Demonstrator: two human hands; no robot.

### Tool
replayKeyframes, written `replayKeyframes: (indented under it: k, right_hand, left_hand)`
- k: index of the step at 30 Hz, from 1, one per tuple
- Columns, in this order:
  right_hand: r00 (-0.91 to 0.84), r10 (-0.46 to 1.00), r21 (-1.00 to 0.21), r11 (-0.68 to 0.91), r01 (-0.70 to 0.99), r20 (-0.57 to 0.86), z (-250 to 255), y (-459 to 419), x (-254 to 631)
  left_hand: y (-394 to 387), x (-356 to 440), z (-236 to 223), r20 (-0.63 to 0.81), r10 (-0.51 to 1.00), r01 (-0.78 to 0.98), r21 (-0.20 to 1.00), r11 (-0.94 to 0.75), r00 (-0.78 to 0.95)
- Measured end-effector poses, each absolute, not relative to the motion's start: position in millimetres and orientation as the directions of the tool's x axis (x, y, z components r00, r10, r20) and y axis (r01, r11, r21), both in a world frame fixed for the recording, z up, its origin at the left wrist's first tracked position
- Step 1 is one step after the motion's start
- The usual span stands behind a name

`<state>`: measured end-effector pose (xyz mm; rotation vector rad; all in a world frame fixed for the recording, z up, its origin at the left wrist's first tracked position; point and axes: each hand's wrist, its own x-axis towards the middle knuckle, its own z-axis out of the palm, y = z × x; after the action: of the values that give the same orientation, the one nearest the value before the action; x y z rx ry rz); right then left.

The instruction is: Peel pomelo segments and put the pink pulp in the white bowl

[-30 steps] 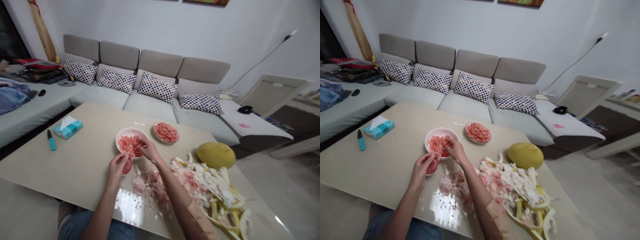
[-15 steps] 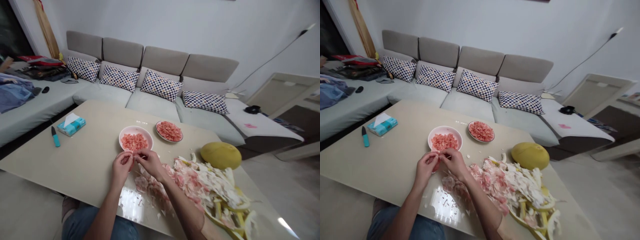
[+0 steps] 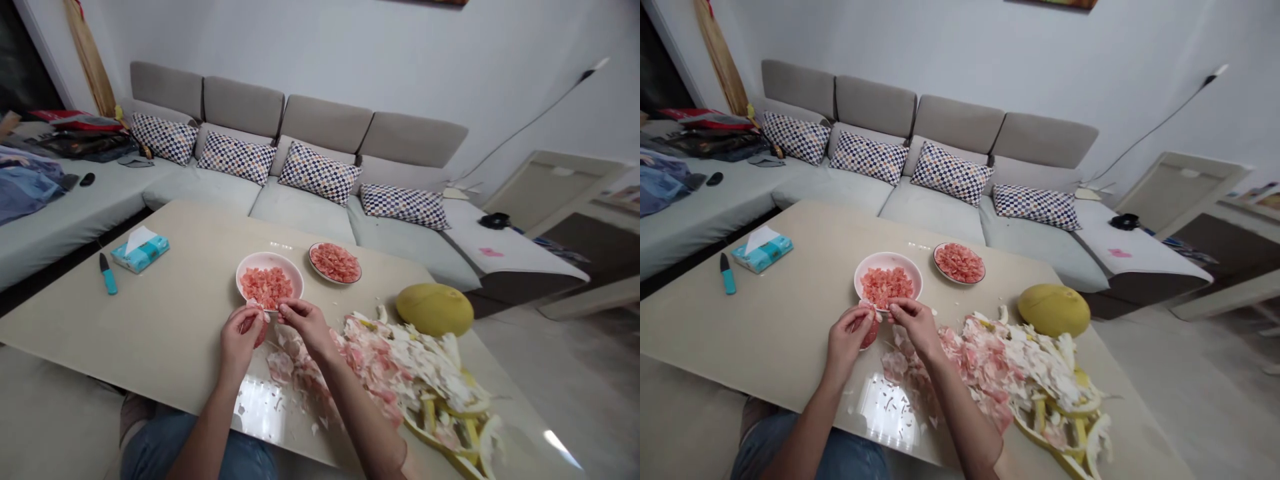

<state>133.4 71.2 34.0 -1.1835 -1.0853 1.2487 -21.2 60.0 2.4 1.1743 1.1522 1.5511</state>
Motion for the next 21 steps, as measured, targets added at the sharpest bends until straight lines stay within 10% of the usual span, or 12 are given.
replayKeyframes:
  k: [21]
  right_hand:
    - [0.088, 0.991, -0.985, 0.083, 0.153, 0.097, 45, 47, 128]
  left_hand:
    - [53, -16, 9, 0.201, 0.973, -0.044, 0.977, -0.207, -0.110]
